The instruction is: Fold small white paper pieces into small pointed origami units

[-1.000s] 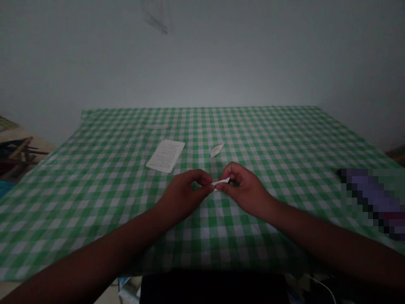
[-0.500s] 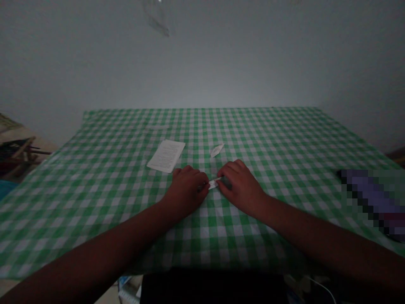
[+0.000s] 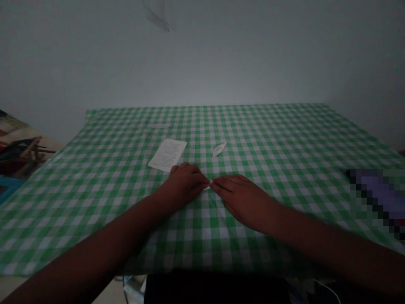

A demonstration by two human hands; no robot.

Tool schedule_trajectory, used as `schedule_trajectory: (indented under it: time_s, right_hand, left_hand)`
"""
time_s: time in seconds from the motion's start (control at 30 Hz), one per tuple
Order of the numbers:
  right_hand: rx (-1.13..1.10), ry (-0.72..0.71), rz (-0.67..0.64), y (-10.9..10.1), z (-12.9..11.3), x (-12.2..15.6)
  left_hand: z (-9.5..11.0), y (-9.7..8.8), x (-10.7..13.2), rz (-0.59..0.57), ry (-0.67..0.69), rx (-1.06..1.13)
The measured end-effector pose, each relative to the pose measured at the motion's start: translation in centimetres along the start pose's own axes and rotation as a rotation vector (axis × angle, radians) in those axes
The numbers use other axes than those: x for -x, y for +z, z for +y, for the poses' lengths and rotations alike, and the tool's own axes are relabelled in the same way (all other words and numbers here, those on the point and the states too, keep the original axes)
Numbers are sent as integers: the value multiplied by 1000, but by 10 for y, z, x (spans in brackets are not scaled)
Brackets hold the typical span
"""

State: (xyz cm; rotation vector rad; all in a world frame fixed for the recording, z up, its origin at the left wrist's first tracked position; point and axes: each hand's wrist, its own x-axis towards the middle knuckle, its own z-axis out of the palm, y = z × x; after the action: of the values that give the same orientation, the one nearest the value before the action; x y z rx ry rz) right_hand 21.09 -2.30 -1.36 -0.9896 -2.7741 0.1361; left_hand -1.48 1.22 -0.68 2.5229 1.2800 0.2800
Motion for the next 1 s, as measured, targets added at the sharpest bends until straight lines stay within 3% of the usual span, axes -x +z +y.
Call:
schedule_trajectory:
  time_s: [0.2, 0.67, 1.0]
  right_hand:
    - [40, 6, -20, 0, -1, 2]
    - [69, -16, 5, 2, 5, 1]
    - [202, 104, -13, -6, 1, 3]
  left_hand:
    - [0, -5, 5, -27, 91, -3]
    - [4, -2, 2, -42, 46, 0]
    - [7, 0, 2, 5, 30, -63]
